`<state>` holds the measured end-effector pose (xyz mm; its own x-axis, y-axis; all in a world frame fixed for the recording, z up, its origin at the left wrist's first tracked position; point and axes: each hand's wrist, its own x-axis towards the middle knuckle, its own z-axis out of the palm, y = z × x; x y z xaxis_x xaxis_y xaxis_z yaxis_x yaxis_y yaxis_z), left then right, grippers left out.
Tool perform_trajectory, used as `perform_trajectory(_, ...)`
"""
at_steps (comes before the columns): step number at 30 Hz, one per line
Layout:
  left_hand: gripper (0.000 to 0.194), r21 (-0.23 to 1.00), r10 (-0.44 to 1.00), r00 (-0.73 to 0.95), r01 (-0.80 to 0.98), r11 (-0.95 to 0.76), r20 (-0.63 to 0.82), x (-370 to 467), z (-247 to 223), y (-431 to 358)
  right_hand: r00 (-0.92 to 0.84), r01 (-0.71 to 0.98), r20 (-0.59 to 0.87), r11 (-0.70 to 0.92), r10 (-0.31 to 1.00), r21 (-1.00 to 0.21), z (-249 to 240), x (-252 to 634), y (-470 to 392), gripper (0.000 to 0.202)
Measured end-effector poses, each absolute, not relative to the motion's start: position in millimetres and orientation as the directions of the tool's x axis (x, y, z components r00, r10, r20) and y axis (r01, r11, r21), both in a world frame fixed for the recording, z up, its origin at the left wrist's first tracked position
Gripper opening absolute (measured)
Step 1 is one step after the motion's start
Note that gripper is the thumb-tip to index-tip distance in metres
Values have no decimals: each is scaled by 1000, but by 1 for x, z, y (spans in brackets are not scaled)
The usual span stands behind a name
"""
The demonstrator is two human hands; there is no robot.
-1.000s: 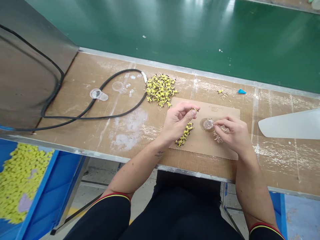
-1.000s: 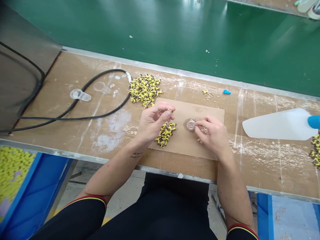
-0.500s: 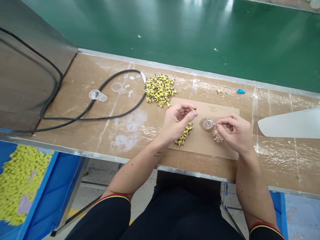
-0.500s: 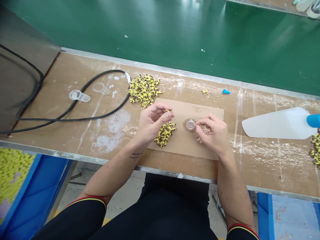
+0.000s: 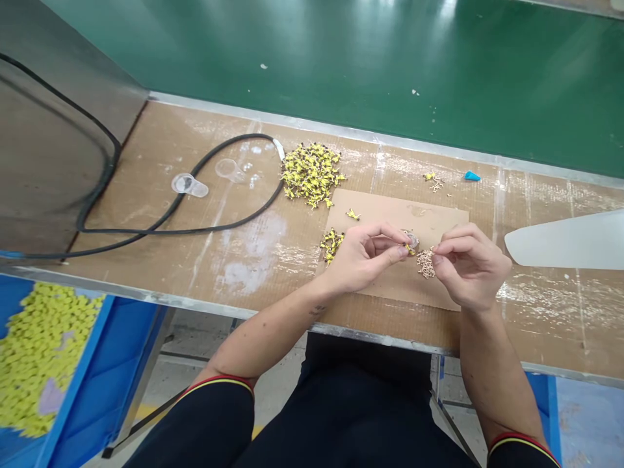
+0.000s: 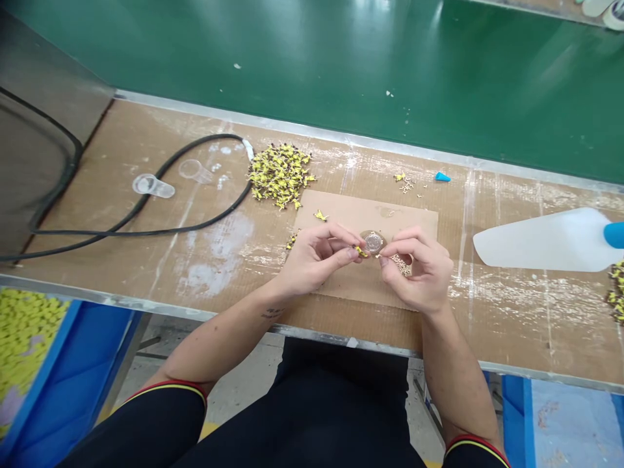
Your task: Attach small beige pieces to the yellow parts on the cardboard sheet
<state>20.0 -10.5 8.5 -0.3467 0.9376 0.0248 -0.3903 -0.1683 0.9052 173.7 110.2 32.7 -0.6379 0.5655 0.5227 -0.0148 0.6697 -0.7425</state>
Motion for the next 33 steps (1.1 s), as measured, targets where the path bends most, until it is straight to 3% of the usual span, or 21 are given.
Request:
perform_trajectory(12,19,924,943,-321,-327,-199,89,21,8,-13,-622,-106,588,688,517,-718,32,173,106,16)
perform_trajectory(22,21,930,943,-327,-327,-169,56,23,10,-12,-705,-164,469,521,532,-837,23,169,100,16)
perform_trajectory(33,19,936,943,-321,-294,-192,92,23,9,-12,-716,-163,463,520,523,-839,22,167,99,21)
